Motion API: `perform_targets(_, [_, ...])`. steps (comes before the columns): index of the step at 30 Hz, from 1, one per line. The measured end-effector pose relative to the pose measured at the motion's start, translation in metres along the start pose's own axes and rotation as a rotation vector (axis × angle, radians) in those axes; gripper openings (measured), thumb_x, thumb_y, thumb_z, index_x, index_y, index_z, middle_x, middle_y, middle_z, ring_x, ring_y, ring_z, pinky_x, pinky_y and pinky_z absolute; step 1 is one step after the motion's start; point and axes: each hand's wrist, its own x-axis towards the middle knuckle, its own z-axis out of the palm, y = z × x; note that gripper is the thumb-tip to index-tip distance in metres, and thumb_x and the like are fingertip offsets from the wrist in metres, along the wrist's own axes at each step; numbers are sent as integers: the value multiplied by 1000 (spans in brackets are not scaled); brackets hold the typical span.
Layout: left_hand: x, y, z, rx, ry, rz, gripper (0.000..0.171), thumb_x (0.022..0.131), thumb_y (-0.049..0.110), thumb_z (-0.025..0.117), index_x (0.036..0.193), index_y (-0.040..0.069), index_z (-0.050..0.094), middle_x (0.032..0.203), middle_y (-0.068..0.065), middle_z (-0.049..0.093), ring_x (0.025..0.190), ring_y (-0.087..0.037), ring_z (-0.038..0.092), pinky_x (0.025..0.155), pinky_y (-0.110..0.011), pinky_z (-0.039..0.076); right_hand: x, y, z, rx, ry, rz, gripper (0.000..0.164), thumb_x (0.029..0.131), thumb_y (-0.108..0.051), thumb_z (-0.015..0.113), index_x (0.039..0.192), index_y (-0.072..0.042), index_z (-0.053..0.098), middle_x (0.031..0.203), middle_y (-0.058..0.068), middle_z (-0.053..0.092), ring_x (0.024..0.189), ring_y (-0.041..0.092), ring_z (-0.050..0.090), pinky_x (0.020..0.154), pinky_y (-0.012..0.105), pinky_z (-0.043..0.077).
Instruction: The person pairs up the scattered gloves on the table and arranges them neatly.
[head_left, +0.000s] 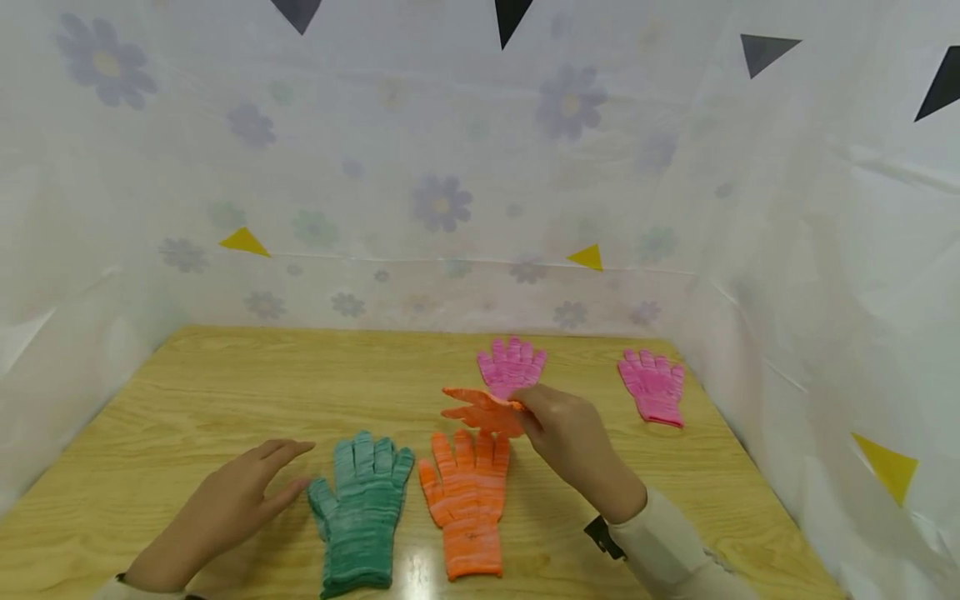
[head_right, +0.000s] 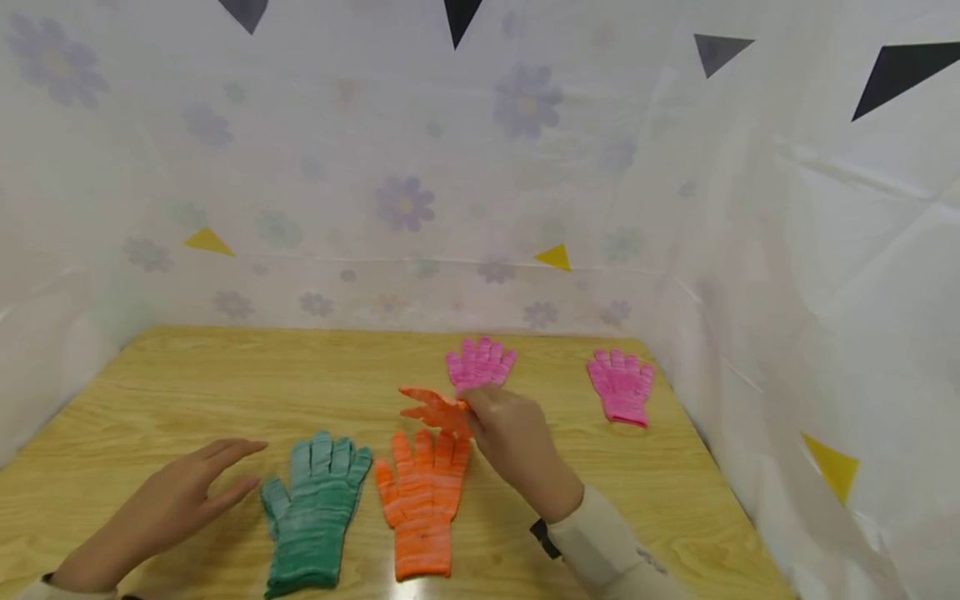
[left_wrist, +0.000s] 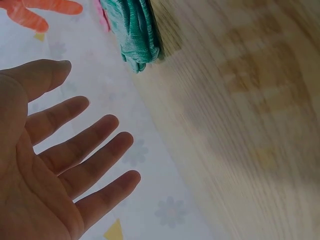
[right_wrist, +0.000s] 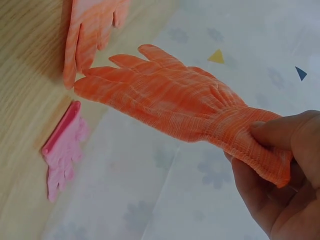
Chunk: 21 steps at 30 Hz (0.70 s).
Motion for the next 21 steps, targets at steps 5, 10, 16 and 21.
perform_targets(5, [-2,-2,0,7,-2,-4,42,91,33,66,126,10,61,119,-11,63,92,-28,66,69,-44,56,-1,-4,9,6,-20,18,16,80,-2,76,93,-10,72,84,0,71,66,8,64,57,23,53])
perform_targets(10, [-5,-4,1,0,-13,-23,42,92,34,65,127,10,61,121,-12,62,95,-31,65,69,-46,55,-2,-10,17,21,-28,10,18,78,-3,78,93,-10,71,84,-1,71,66,8,64,56,22,53])
perform_targets(16, [-7,-5,4,1,-13,-31,42,91,34,66,127,11,61,121,-11,62,98,-32,64,69,-48,55,-5,-15,24,28,-43,4,18,78,-3,78,94,-10,71,82,-1,70,65,9,64,57,23,53])
perform_targets(21, [-5,-5,8,-10,-3,-14,42,91,33,66,127,13,61,121,-11,63,97,-31,65,70,-46,55,-9,-16,25,35,-48,7,19,76,-2,79,93,-8,72,80,0,70,63,9,63,55,22,52])
